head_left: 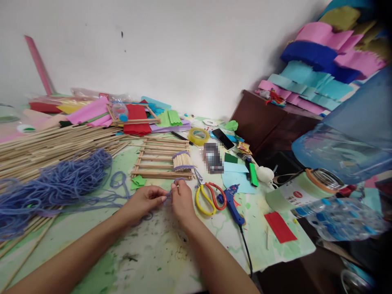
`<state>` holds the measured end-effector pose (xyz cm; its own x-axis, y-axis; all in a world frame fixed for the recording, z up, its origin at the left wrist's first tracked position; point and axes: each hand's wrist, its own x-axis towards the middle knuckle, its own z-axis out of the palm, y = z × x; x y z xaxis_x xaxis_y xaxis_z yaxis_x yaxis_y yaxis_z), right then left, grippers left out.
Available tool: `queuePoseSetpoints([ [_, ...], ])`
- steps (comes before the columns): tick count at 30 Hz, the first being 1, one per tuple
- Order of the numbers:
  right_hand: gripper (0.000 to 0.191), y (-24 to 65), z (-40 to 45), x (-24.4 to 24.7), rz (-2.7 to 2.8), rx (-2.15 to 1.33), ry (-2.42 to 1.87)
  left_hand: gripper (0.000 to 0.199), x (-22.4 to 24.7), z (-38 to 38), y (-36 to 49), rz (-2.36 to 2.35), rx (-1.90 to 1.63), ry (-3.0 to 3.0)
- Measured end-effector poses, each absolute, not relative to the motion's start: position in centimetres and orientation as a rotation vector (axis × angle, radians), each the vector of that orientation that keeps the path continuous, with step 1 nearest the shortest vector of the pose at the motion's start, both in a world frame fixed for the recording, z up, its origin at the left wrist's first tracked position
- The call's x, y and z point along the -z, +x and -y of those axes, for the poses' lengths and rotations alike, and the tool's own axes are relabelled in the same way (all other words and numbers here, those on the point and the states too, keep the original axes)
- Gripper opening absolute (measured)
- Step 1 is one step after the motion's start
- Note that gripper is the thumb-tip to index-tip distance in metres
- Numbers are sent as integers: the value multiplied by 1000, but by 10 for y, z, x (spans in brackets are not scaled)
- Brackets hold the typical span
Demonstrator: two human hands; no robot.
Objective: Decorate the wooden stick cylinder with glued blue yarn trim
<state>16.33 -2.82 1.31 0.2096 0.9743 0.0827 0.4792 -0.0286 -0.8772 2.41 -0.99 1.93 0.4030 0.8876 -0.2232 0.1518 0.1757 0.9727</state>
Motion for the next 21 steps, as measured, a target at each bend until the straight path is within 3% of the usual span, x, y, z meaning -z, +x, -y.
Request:
queuePoseSetpoints([
  [5, 27, 166, 25, -18, 1350, -1060, -1475, 30, -17, 7, 21, -1025, -777, 1004],
  [8, 18, 166, 26, -23, 1336, -1215, -1389, 26, -16, 5, 19, -958, -825, 862],
  [10, 10, 166, 26, -25, 1357, -1215, -1347, 24, -16, 4, 18, -943, -834, 805],
  [21, 17, 170, 21, -20, 1536, -979, -1523, 32, -6, -3, 14, -1006, -800, 1048],
])
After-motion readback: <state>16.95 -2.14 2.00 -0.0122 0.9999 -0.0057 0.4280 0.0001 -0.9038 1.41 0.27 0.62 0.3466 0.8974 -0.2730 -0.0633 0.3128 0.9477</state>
